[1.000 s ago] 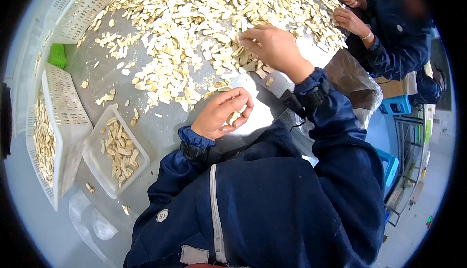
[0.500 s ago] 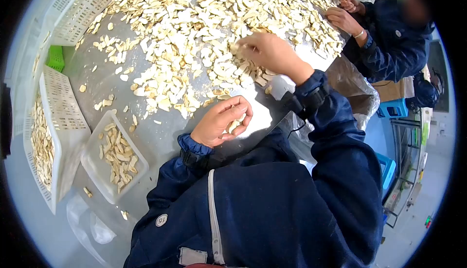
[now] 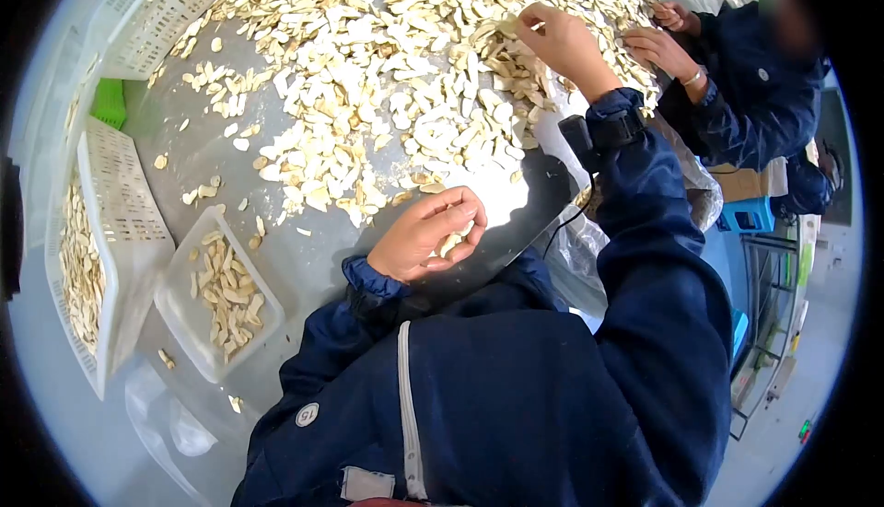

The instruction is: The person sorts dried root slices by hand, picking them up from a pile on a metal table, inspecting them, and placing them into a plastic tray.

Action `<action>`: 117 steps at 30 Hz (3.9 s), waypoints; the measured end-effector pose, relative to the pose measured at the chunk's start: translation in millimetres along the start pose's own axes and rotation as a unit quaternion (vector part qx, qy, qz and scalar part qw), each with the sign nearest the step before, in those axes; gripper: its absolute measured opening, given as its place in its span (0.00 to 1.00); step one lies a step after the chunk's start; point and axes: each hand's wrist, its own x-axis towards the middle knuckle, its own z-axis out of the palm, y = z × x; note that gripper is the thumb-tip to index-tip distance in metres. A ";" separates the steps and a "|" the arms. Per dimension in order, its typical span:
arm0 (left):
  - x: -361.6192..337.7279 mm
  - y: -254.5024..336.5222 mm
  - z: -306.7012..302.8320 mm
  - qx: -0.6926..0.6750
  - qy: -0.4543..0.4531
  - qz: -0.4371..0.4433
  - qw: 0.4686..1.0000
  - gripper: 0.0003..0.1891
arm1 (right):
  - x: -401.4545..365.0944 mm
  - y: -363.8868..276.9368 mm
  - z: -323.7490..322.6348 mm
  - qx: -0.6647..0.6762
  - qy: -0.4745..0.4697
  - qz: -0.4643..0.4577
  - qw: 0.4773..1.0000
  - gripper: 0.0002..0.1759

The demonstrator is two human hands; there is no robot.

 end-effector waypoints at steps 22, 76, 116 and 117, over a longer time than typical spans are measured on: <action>3.2 -6.0 -0.6 -0.006 -0.004 0.020 1.000 0.11 | 28.5 -19.7 39.8 -0.036 -0.061 -0.064 0.995 0.17; 4.4 -4.9 -0.3 -0.005 0.045 0.020 0.999 0.12 | -169.4 -37.8 -2.8 0.063 0.047 0.111 0.991 0.14; 10.8 -2.5 7.4 -0.073 0.088 0.035 0.993 0.24 | -159.1 -81.7 -0.9 0.206 0.001 0.093 0.974 0.18; 12.1 -5.1 1.8 -0.066 0.080 0.040 0.994 0.23 | -156.8 -82.4 11.4 0.138 0.053 0.063 0.987 0.14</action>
